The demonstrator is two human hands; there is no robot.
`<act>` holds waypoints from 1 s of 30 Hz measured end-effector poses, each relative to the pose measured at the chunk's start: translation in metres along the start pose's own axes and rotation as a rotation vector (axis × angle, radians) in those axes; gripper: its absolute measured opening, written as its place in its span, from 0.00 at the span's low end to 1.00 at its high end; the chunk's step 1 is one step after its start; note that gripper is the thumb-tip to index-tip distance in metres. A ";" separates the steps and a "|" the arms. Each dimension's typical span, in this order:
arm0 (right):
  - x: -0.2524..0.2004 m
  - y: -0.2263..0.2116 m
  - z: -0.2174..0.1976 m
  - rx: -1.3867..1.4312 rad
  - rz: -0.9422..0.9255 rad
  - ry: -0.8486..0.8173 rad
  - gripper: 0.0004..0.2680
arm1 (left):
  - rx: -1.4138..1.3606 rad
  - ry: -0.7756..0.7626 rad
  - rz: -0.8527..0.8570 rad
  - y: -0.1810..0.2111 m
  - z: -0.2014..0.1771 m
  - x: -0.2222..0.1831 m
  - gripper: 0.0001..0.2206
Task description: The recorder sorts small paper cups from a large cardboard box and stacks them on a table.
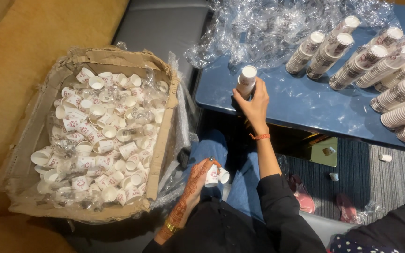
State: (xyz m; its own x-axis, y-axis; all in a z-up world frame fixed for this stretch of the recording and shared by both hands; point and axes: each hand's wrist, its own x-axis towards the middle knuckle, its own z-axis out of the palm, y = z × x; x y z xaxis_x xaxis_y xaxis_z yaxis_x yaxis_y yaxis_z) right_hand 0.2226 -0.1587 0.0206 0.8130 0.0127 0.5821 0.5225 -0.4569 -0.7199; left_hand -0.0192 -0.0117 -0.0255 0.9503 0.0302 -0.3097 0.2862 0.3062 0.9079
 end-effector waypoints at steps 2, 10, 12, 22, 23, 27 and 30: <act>0.002 0.007 0.003 -0.027 0.005 -0.019 0.22 | 0.012 0.004 -0.014 -0.005 0.001 -0.002 0.19; -0.009 0.001 -0.007 0.093 -0.065 -0.038 0.31 | 0.053 0.041 -0.115 -0.038 0.004 -0.019 0.20; -0.020 -0.007 -0.017 0.089 0.000 0.107 0.28 | 0.021 0.042 -0.097 -0.041 0.005 -0.024 0.19; -0.078 0.082 -0.207 -1.430 -0.329 -0.530 0.18 | -0.028 0.109 0.045 -0.026 0.000 -0.010 0.20; -0.037 0.069 -0.240 -1.813 -0.491 -0.821 0.20 | -0.024 0.114 0.014 -0.021 0.003 -0.006 0.19; -0.006 0.080 -0.297 -2.116 -0.753 -1.110 0.21 | -0.030 0.101 -0.007 -0.013 0.013 0.017 0.18; -0.022 0.114 -0.330 -2.089 -0.652 -0.891 0.20 | 0.001 0.076 -0.022 0.001 0.031 0.033 0.19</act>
State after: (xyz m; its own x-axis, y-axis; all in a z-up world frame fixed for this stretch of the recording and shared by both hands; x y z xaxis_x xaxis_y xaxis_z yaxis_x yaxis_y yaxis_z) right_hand 0.1795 -0.5040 0.0505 0.8813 0.4427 -0.1653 0.2634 -0.1698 0.9496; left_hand 0.0159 -0.0402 -0.0261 0.9319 0.0960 -0.3498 0.3066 0.3069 0.9010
